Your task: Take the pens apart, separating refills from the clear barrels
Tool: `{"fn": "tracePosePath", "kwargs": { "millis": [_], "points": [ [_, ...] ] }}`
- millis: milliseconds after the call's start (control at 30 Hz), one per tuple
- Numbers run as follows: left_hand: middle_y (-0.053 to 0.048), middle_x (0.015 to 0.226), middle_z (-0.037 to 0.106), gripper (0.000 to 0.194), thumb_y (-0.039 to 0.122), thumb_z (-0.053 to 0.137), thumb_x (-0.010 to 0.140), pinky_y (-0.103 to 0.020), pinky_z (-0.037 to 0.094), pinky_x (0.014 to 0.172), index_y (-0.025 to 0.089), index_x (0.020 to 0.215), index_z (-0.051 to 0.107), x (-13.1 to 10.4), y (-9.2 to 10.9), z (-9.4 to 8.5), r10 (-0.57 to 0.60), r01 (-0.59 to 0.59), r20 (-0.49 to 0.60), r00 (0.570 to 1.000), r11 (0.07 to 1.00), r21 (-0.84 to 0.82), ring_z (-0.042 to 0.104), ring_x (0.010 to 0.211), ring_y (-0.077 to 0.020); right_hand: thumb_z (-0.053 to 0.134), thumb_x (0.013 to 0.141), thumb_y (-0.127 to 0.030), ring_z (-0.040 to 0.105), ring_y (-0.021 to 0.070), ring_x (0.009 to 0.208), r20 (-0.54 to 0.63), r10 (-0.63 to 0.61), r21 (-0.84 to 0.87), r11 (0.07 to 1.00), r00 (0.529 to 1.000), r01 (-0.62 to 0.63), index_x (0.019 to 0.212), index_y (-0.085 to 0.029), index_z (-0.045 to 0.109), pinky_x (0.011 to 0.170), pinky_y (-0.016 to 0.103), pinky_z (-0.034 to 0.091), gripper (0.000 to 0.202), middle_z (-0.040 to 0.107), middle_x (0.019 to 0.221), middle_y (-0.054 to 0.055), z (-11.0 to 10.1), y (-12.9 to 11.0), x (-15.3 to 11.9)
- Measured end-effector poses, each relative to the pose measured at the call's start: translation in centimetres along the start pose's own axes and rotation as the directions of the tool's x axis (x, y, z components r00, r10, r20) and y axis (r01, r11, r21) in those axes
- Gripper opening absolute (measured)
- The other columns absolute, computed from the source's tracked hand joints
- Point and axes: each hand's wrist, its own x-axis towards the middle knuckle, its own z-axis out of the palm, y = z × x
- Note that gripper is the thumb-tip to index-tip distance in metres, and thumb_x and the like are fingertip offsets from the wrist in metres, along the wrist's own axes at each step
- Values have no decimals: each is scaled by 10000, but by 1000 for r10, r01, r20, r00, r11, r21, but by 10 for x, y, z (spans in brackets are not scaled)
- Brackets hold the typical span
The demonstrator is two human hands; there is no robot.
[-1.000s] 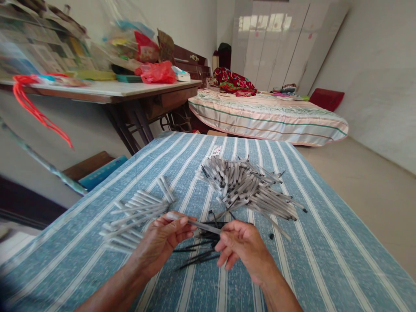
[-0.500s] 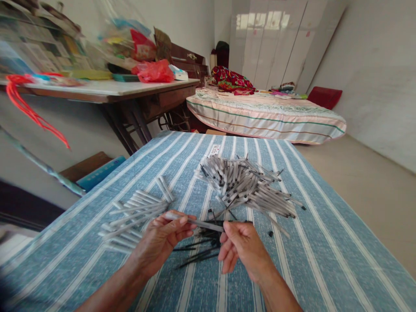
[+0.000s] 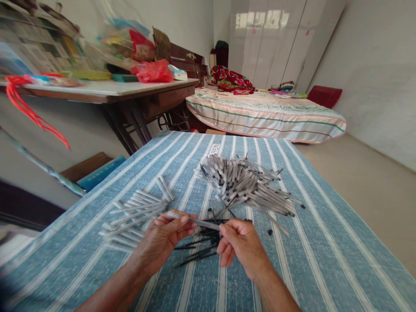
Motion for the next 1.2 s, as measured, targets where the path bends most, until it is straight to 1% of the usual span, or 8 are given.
{"fn": "tracePosePath", "kwargs": {
  "millis": [133,233,300,500,700,967,1067,1200],
  "points": [
    [-81,762,702,121,183,717,641,-245,533,599,109,645,621,0,0,0,8,-8,-3,1000,1000,4,650,653,-160,676,669,-467,588,120,377,-16,-10,-21,1000,1000,9,717,-123,527,335,163,415,378,656,581,43,-2,0,1],
    [-80,749,701,134,189,726,630,-241,531,593,108,636,620,1,1,0,10,-10,-3,1000,1000,0,649,648,-160,555,736,-557,573,137,336,-36,45,-13,999,998,-46,724,-122,521,292,165,378,437,631,512,44,-2,1,1],
    [-81,753,701,135,192,727,631,-243,531,593,110,638,620,1,0,0,10,-10,-2,1000,1000,-2,650,647,-161,516,763,-562,560,133,317,-32,33,-10,999,999,-33,709,-125,512,286,164,371,440,620,490,38,-2,2,1],
    [-74,757,701,134,204,719,647,-246,530,601,119,634,616,1,-1,-1,15,-15,1,1000,1000,-4,650,655,-158,682,695,-378,605,121,423,-8,-54,-8,998,998,54,750,-139,506,392,183,453,302,656,603,27,-6,-4,-1],
    [-70,744,701,136,202,723,641,-242,528,597,119,628,616,-1,0,0,11,-11,-6,1000,1000,-6,647,643,-153,632,731,-436,604,124,424,0,-20,11,1000,1000,20,740,-140,500,366,180,440,324,653,620,38,-6,-6,-1],
    [-64,748,698,140,205,719,647,-239,526,599,121,611,612,-1,2,0,25,-25,-7,1000,1000,3,645,655,-151,648,690,-445,590,117,404,-8,9,-63,998,1000,-10,780,-109,592,369,181,437,352,642,597,35,-7,-9,-1],
    [-64,745,699,148,201,726,636,-248,529,606,121,606,605,1,2,-2,24,-24,-18,1000,1000,1,647,647,-154,633,700,-435,587,110,406,7,-6,-101,995,1000,7,718,-119,584,371,176,429,321,642,603,32,-12,-10,-1],
    [-73,764,700,127,193,714,643,-265,535,635,117,656,613,9,11,-14,71,-71,-67,995,997,8,656,674,-168,624,703,-412,561,95,384,-24,-22,-162,987,999,17,690,-131,564,359,168,407,287,633,583,15,-29,-16,-1]
  ]
}}
